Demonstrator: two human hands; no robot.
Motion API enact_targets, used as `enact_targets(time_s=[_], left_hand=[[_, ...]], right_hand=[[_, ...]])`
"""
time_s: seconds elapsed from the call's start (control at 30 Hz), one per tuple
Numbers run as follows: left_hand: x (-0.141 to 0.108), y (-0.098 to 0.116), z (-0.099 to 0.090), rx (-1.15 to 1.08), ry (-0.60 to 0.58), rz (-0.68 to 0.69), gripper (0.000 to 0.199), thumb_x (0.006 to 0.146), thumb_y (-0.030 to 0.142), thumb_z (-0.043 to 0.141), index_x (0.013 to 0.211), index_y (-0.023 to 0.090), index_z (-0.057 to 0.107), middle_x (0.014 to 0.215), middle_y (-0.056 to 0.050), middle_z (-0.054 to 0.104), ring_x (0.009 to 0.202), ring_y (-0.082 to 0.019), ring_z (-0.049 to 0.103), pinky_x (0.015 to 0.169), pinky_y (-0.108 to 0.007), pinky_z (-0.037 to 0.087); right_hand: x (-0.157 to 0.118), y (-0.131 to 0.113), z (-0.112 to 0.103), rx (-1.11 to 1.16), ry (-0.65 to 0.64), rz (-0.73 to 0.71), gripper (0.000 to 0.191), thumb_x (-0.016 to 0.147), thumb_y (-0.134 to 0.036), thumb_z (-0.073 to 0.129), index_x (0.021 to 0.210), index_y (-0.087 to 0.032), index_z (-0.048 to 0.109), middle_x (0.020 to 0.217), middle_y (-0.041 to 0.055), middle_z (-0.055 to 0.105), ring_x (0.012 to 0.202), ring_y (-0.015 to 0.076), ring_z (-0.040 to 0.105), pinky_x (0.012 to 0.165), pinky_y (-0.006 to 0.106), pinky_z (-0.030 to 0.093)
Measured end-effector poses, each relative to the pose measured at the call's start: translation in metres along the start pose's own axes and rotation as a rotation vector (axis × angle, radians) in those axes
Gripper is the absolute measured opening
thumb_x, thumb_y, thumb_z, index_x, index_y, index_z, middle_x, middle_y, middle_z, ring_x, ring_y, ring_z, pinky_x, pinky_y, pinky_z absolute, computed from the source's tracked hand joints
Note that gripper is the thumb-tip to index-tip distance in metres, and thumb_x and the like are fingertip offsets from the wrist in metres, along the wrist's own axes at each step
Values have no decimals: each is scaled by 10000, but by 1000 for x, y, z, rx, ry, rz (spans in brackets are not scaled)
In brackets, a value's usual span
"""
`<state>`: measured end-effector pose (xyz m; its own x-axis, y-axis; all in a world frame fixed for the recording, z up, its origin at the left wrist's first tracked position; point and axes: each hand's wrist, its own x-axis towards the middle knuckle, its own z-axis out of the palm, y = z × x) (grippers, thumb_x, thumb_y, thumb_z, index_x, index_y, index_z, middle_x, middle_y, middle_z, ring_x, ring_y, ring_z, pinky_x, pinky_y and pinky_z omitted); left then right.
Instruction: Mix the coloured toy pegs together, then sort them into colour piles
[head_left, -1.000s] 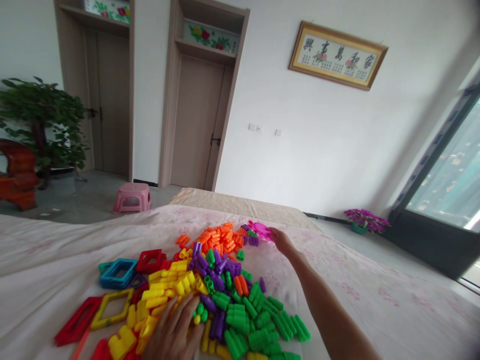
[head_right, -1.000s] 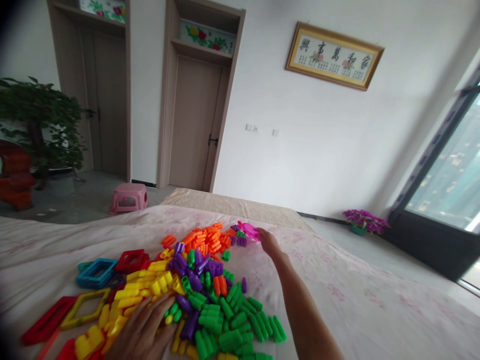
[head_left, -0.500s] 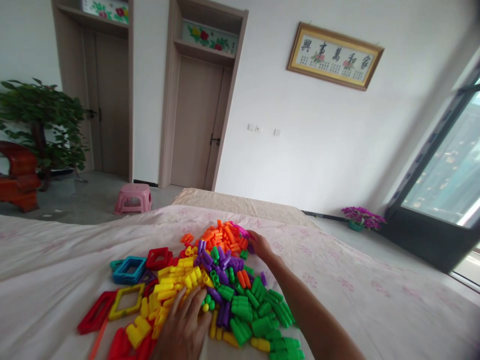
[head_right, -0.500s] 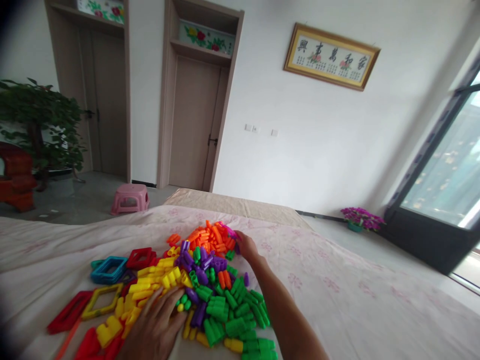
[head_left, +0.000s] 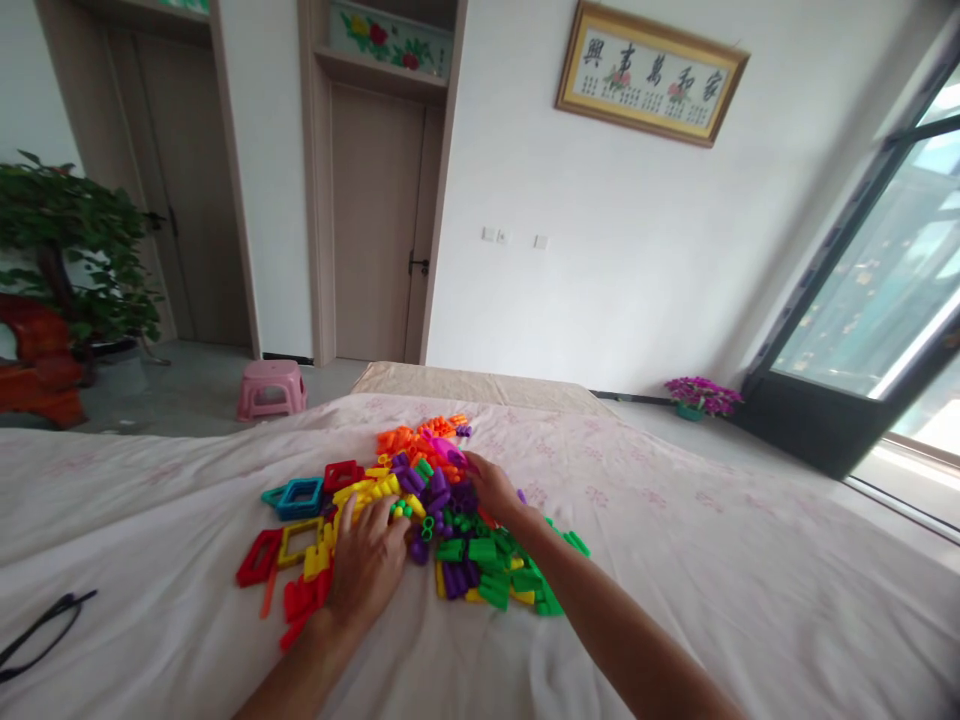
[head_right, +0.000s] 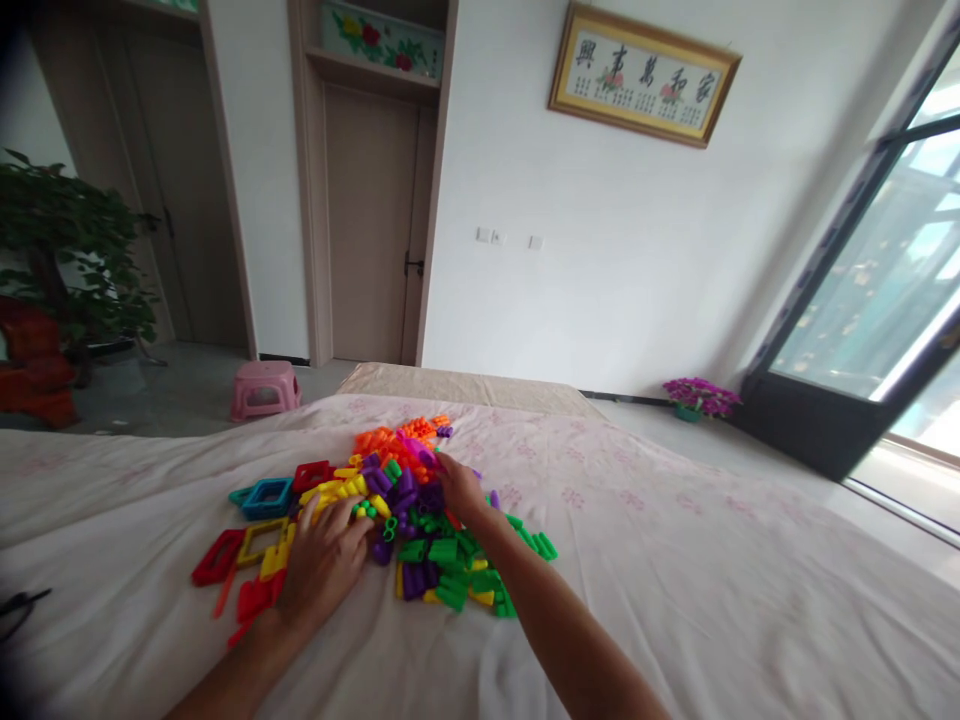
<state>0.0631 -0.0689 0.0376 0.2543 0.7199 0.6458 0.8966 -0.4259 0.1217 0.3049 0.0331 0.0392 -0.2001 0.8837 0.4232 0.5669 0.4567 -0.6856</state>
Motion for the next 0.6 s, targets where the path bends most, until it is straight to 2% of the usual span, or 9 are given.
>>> enact_targets(time_s=[0.17, 0.23, 0.3, 0.4, 0.5, 0.53, 0.6], left_hand=[[5, -19, -12, 67, 9, -76, 165, 833, 163, 560, 876, 244, 698, 1122, -74, 634, 1074, -253, 569, 1092, -579, 307], [5, -21, -18, 94, 27, -102, 158, 837, 178, 557, 901, 230, 692, 1190, -95, 607, 1124, -275, 549, 1072, -580, 327], [2, -15, -24, 91, 61, -84, 162, 864, 216, 534, 926, 220, 684, 1279, -112, 560, 1210, -291, 503, 1074, -576, 326], [-8, 8, -30, 11, 60, 40, 205, 893, 299, 522, 1024, 235, 665, 1382, -106, 493, 1338, -289, 397, 1122, -561, 285], [-24, 38, -27, -97, -29, 280, 380, 853, 441, 585, 1197, 281, 601, 1463, -84, 425, 1402, -291, 312, 1155, -568, 245], [-29, 48, -23, -118, -65, 366, 467, 830, 482, 606, 1256, 296, 563, 1487, -82, 396, 1416, -296, 287, 1159, -576, 238], [-35, 64, -14, -136, -126, 483, 598, 806, 537, 613, 1345, 312, 481, 1523, -88, 343, 1436, -298, 248, 1159, -590, 236]], right_hand=[[-16, -35, -6, 34, 108, 10, 348, 877, -314, 490, 1175, -220, 644, 1073, 52, 712, 981, 233, 627, 918, 374, 466], [-25, -38, -21, 81, 201, 57, 342, 869, -345, 492, 1139, -208, 649, 1012, 50, 714, 915, 219, 630, 862, 359, 489], [-40, -32, -45, 160, 335, 171, 392, 848, -381, 506, 1164, -182, 624, 966, 59, 711, 855, 214, 639, 776, 343, 513], [-77, -6, -93, 278, 562, 388, 523, 808, -425, 528, 1248, -143, 556, 909, 83, 703, 752, 216, 658, 637, 317, 523], [-128, 24, -138, 174, 806, 536, 600, 782, -414, 519, 1310, -130, 505, 919, 104, 695, 726, 214, 662, 615, 311, 526], [-145, 33, -148, 121, 849, 581, 626, 775, -402, 511, 1339, -133, 478, 926, 108, 695, 717, 216, 662, 610, 315, 528], [-175, 46, -160, -24, 843, 653, 659, 779, -392, 485, 1382, -130, 436, 922, 116, 699, 697, 219, 663, 602, 321, 528]])
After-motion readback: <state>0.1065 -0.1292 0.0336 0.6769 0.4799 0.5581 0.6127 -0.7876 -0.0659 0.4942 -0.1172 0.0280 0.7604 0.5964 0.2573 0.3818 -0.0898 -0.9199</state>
